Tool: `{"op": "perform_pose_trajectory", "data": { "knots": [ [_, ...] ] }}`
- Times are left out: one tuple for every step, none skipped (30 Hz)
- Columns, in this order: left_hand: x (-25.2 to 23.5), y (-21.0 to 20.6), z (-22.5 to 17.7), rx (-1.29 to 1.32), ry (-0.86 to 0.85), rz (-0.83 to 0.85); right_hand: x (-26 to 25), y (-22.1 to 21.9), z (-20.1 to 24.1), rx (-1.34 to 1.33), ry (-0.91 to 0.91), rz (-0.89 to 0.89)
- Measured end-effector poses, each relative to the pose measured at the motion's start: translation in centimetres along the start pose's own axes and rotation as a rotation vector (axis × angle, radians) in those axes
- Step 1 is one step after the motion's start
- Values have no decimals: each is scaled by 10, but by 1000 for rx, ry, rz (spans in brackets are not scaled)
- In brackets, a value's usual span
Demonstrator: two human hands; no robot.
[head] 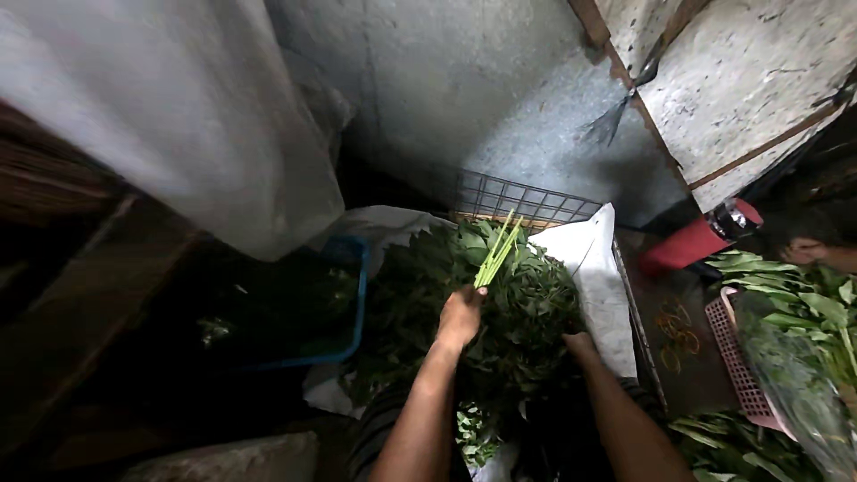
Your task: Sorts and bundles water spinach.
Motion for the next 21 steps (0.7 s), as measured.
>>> {"op": "perform_pose_trajectory", "data": {
  "knots": [
    [-1,-3,1,9,-3,20,-1,4,-1,-180,3,29],
    [-2,-5,2,16,-7,39,1,6,1,-316,37,60],
    [-2,-7,3,21,-13,55,9,8,7,-375,98,116],
    [-2,-9,3,27,-24,70,25,12,16,-325,191,170],
    [-1,-11,3,37,-32,90,45,17,23,-195,296,226],
    [0,-13,3,49,-39,113,69,21,28,-46,394,275],
    [2,-14,2,56,-46,135,95,23,31,90,471,319],
    [4,-17,1,62,-56,158,119,23,30,192,519,375],
    [6,-20,1,64,-66,189,137,23,26,263,543,436],
    [9,-23,0,66,-78,224,151,22,21,303,565,480],
    [10,-26,0,67,-92,256,159,22,17,306,585,506],
    [13,-30,0,62,-107,289,165,22,14,287,596,523],
    [15,-34,0,52,-119,321,169,22,11,262,597,541],
    [18,-38,1,34,-128,351,171,22,10,234,599,557],
    [20,-42,1,7,-133,382,171,21,9,204,603,568],
    [24,-45,0,-19,-136,412,170,20,9,179,608,575],
    [27,-48,0,-46,-143,435,168,19,10,168,614,577],
    [30,-52,0,-71,-150,458,165,18,10,162,620,573],
    [33,-54,1,-91,-152,479,163,17,10,151,621,573],
    [34,-56,1,-102,-149,492,162,17,10,136,627,574],
    [35,-56,1,-100,-143,498,163,18,9,124,639,572]
  ]
}}
Point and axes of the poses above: each hand's wrist, its own x-axis away from the middle knuckle, its own y-axis out of the back of the hand, z = x × y, the point moved 7 cm from there along -x, towards the middle knuckle, and after that the axes turned 2 degrees about -y, right-handed, at the moved point
